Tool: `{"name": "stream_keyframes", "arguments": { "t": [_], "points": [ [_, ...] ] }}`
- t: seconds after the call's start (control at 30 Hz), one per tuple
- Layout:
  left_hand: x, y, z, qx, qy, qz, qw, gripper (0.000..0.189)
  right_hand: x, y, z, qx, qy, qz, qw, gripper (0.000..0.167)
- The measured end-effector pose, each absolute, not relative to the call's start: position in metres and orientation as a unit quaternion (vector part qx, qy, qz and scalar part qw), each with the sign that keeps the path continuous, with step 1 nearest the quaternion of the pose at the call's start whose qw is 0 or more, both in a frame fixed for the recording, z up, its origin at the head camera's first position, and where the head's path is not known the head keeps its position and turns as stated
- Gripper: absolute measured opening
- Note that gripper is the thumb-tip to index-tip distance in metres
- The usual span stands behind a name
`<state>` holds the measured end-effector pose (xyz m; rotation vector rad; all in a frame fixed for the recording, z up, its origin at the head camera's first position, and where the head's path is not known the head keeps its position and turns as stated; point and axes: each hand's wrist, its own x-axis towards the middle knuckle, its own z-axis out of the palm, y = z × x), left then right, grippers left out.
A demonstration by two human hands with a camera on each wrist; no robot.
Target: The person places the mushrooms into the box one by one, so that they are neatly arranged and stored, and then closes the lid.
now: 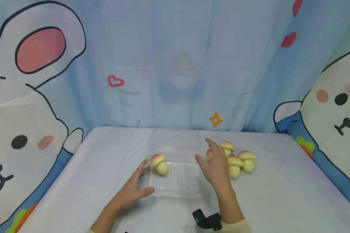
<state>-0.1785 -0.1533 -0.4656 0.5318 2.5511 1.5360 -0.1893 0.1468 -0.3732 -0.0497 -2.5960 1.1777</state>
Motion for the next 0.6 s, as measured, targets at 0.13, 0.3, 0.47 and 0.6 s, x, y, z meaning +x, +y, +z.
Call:
{"name": "stream_keyframes", "arguments": {
  "t": [0.13,0.3,0.47,0.6],
  "points": [
    [-0.178,-0.154,-0.466,0.176,0.843,0.506,0.057,0.097,-0.190,0.151,-0.374,-0.025,-0.898,0.412,0.151,0.068],
    [-0.178,-0.154,-0.465,0.174,0.841,0.508,0.058,0.097,-0.191,0.155,-0.374,-0.027,-0.899,0.410,0.151,0.068],
    [-0.178,-0.154,-0.464,0.173,0.839,0.512,0.063,0.097,-0.191,0.158,-0.372,-0.035,-0.898,0.411,0.154,0.067],
    [-0.178,-0.153,-0.464,0.174,0.839,0.512,0.065,0.097,-0.190,0.161,-0.371,-0.043,-0.897,0.412,0.153,0.068]
  ]
}}
